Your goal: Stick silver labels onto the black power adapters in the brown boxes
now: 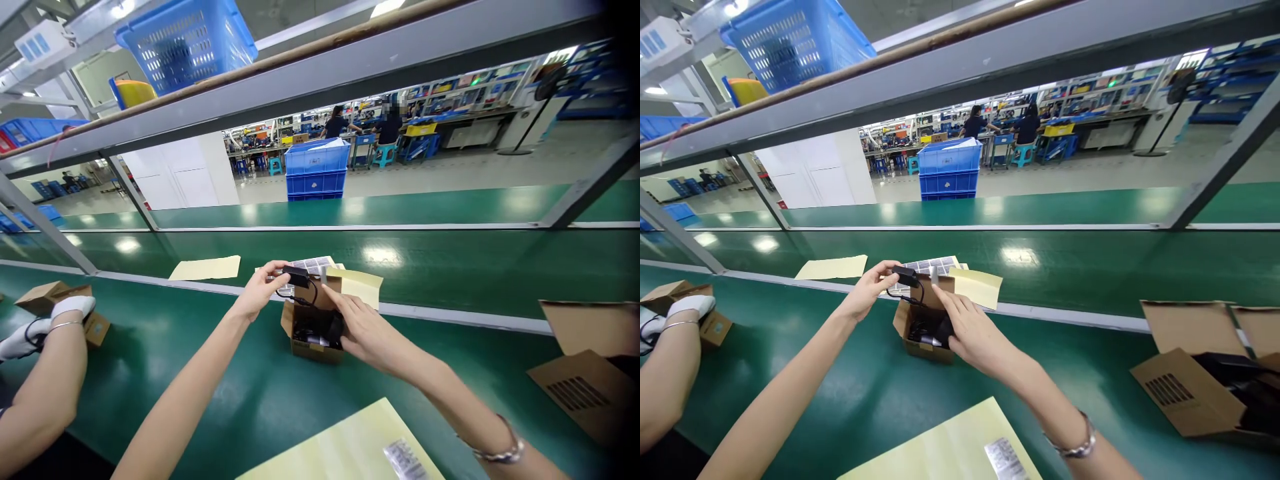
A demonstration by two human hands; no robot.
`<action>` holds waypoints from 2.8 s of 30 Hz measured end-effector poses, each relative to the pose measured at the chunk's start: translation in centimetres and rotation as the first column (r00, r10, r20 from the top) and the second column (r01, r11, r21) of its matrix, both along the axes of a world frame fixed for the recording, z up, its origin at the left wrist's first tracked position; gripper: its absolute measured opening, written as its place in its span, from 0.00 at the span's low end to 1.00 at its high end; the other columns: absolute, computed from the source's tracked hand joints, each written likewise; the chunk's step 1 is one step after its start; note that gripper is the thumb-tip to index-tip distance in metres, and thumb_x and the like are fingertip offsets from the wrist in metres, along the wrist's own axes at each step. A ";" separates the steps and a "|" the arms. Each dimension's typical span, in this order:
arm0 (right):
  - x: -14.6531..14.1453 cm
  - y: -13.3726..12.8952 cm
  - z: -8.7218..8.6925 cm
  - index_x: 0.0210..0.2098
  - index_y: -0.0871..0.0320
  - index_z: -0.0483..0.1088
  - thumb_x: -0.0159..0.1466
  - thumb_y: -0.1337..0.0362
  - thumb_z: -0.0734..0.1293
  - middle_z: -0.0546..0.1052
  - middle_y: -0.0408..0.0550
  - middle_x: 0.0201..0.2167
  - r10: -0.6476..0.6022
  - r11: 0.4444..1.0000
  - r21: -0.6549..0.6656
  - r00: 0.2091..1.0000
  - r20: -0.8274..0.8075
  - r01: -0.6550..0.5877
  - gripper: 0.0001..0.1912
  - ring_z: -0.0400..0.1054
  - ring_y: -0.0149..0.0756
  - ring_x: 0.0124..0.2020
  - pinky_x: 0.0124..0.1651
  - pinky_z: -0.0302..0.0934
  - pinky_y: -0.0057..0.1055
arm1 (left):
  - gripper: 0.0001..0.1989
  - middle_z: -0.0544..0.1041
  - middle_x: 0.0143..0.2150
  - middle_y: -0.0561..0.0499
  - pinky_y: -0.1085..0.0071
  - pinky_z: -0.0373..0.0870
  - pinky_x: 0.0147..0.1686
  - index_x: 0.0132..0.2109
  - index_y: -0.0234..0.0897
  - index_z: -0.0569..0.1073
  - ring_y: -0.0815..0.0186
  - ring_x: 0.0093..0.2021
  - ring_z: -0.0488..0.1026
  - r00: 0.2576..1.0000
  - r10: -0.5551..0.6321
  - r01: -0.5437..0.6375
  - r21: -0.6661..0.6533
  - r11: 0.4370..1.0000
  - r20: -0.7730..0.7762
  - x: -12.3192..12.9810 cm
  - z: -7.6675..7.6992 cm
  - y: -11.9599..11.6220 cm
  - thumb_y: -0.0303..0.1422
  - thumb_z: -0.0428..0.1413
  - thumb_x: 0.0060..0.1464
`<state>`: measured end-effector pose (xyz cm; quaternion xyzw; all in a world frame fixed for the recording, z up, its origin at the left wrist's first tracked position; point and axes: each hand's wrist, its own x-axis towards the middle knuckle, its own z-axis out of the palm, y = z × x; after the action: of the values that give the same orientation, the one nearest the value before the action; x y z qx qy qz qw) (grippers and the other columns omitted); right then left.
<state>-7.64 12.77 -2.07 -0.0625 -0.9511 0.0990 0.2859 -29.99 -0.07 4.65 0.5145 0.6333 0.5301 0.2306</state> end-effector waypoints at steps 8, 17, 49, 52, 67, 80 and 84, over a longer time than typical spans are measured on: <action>-1.1 -1.1 7.6 0.73 0.54 0.33 0.65 0.57 0.66 0.78 0.50 0.42 -0.104 0.884 -0.466 0.988 -0.116 0.038 0.47 0.71 0.35 0.29 0.34 0.70 0.34 | 0.11 0.74 0.42 0.49 0.71 0.68 0.42 0.46 0.38 0.78 0.65 0.41 0.71 0.915 -0.311 0.291 -0.116 0.950 -0.257 0.3 3.9 0.6 0.36 0.60 0.58; -3.5 -3.2 6.4 0.71 0.62 0.38 0.66 0.53 0.62 0.76 0.40 0.25 -0.256 0.515 -0.853 0.965 -0.053 0.089 0.43 0.75 0.38 0.26 0.30 0.70 0.33 | 0.19 0.76 0.38 0.47 0.67 0.70 0.34 0.54 0.34 0.65 0.63 0.33 0.74 0.971 0.078 -0.107 -0.119 0.987 -0.227 7.0 1.9 -0.9 0.44 0.53 0.64; 2.2 -5.0 7.9 0.33 0.56 0.69 0.66 0.49 0.66 0.73 0.45 0.31 -0.020 0.544 -0.834 0.992 -0.124 -0.093 0.16 0.68 0.34 0.32 0.34 0.65 0.29 | 0.22 0.77 0.49 0.50 0.70 0.71 0.48 0.53 0.39 0.69 0.64 0.46 0.74 0.947 -0.039 0.049 0.022 0.999 -0.319 7.0 -0.3 -5.8 0.27 0.61 0.50; 1.6 -5.6 6.9 0.34 0.55 0.69 0.67 0.50 0.65 0.73 0.44 0.31 -0.090 0.541 -0.838 0.985 -0.145 -0.074 0.15 0.67 0.33 0.32 0.34 0.63 0.28 | 0.23 0.77 0.48 0.50 0.70 0.72 0.46 0.54 0.39 0.69 0.65 0.44 0.75 0.948 -0.011 0.024 0.035 0.999 -0.317 7.6 -0.7 -6.1 0.27 0.61 0.50; 1.5 -6.4 6.0 0.35 0.54 0.69 0.69 0.53 0.64 0.74 0.42 0.32 -0.116 0.613 -0.789 0.984 -0.136 -0.036 0.12 0.69 0.32 0.32 0.35 0.64 0.28 | 0.24 0.77 0.46 0.50 0.72 0.73 0.42 0.54 0.38 0.68 0.66 0.42 0.75 0.943 0.037 -0.002 0.108 0.994 -0.330 8.4 -1.3 -6.5 0.26 0.61 0.49; 0.2 -5.6 5.4 0.45 0.55 0.72 0.68 0.49 0.63 0.77 0.48 0.39 -0.045 0.591 -0.806 0.995 -0.084 -0.042 0.17 0.71 0.38 0.38 0.41 0.65 0.33 | 0.25 0.77 0.48 0.49 0.73 0.75 0.43 0.57 0.40 0.65 0.67 0.43 0.76 0.876 0.084 0.067 0.292 0.954 -0.475 8.3 -2.5 -6.1 0.24 0.59 0.52; -0.1 -6.1 4.7 0.42 0.57 0.71 0.72 0.49 0.56 0.76 0.46 0.35 0.058 0.454 -0.881 0.992 -0.116 -0.130 0.21 0.69 0.35 0.33 0.37 0.63 0.30 | 0.26 0.76 0.49 0.48 0.72 0.76 0.44 0.58 0.40 0.64 0.65 0.44 0.76 0.861 0.066 0.098 0.290 0.952 -0.505 7.8 -3.1 -5.9 0.25 0.59 0.53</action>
<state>-7.70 6.69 2.59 -0.1459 -0.7525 0.5963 0.2385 -22.22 -5.94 1.60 0.6707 0.5775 0.4649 -0.0227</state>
